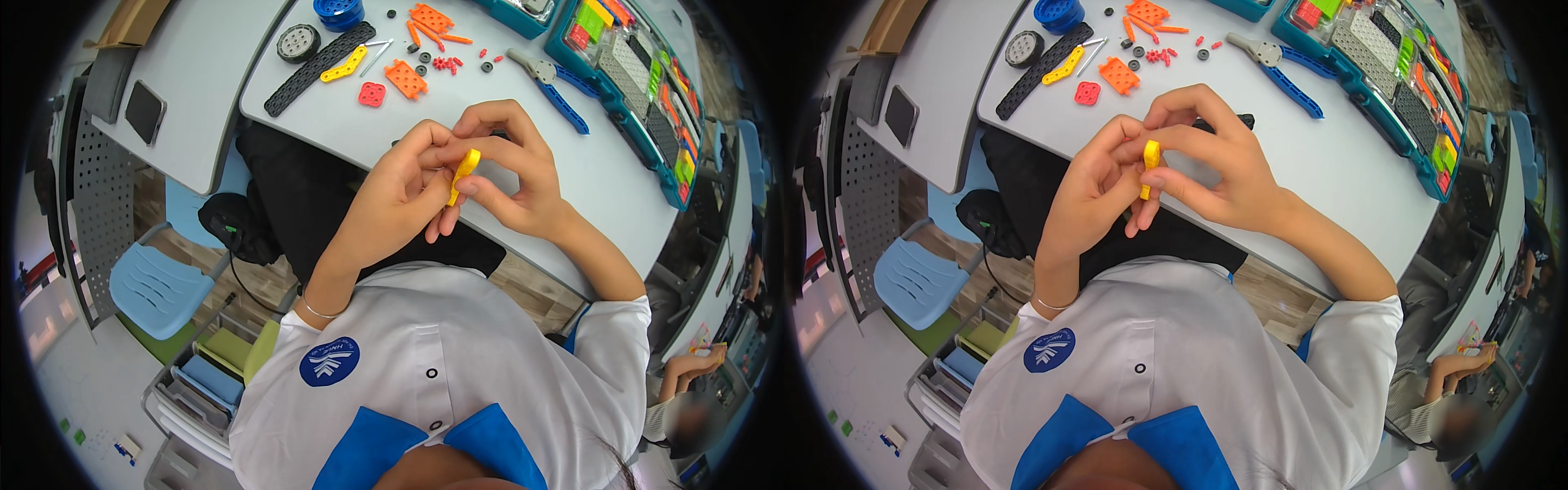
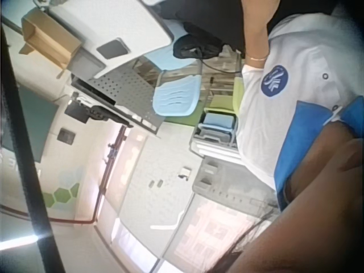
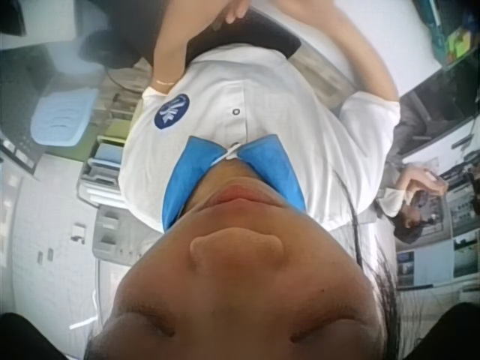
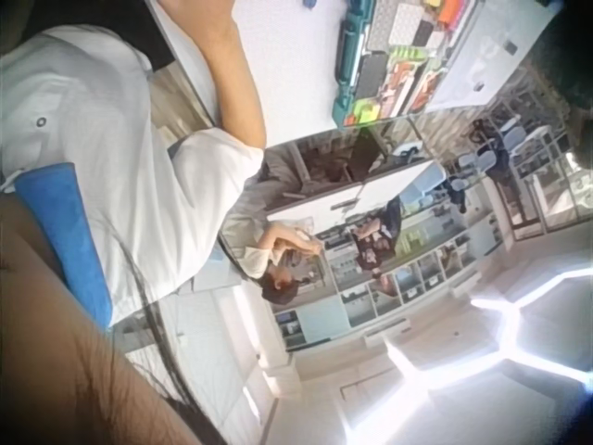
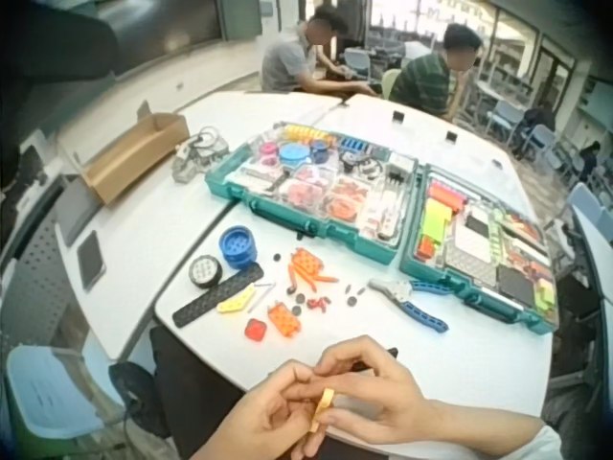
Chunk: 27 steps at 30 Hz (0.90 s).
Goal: The person assembles colorful plastic building blocks on a white table. They connect various pieces including a black chain, red and yellow connectors, and a grey circular component, using a screwdriver to secure parts.
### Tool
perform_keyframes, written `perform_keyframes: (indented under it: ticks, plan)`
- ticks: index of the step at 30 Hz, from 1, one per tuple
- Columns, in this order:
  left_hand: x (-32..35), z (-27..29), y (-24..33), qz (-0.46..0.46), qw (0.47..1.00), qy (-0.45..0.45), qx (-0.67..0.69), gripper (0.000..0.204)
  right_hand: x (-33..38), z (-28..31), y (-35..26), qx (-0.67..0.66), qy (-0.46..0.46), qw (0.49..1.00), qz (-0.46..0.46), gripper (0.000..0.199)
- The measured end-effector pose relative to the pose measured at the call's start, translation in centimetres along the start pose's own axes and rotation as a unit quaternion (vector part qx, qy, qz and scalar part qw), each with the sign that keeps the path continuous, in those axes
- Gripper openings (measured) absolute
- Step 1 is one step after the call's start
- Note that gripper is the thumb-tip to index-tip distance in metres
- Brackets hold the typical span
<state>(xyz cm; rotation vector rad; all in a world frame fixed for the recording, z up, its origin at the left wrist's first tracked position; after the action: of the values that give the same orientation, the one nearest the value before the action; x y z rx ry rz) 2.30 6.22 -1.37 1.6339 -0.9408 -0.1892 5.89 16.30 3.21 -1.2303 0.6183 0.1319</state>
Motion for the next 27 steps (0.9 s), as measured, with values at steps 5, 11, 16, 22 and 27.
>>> perform_keyframes:
  ticks: [5, 11, 16, 22, 27]
  plan:
    - [0.9, 4.2, 3.0, -0.142, 0.95, 0.179, -0.212, 0.022, -0.8, 0.7, 2.1, 0.037, -0.026, 0.995, -0.093, 0.019]
    - [0.4, 4.8, 3.6, -0.275, 0.841, 0.191, -0.425, 0.036, -1.4, 0.1, 2.3, 0.147, -0.035, 0.988, 0.016, 0.021]
    - [-0.7, 4.7, 1.7, -0.193, 0.939, 0.152, -0.241, 0.023, -1.8, 0.1, 2.1, 0.15, -0.023, 0.988, 0.002, 0.022]
    - [-1.3, 3.5, -0.3, -0.056, 0.992, 0.106, -0.032, 0.03, -0.6, 0.6, 5.7, 0.082, -0.07, 0.958, -0.266, 0.021]
    - [-1.6, 3.0, -0.8, -0.079, 0.99, 0.115, -0.004, 0.031, 0.2, 0.6, 6.7, 0.043, -0.056, 0.943, -0.326, 0.02]
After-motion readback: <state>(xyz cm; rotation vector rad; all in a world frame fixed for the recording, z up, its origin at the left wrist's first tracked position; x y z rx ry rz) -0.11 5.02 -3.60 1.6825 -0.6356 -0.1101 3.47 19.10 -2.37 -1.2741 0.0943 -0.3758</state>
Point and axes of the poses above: each hand's wrist, its own x-axis away from the middle knuckle, its own z-axis out of the back of the hand, y = z × x, the point moved 10 cm from there along -x, towards the middle knuckle, and after that the axes turned 15 degrees about y, right-handed, at the moved point
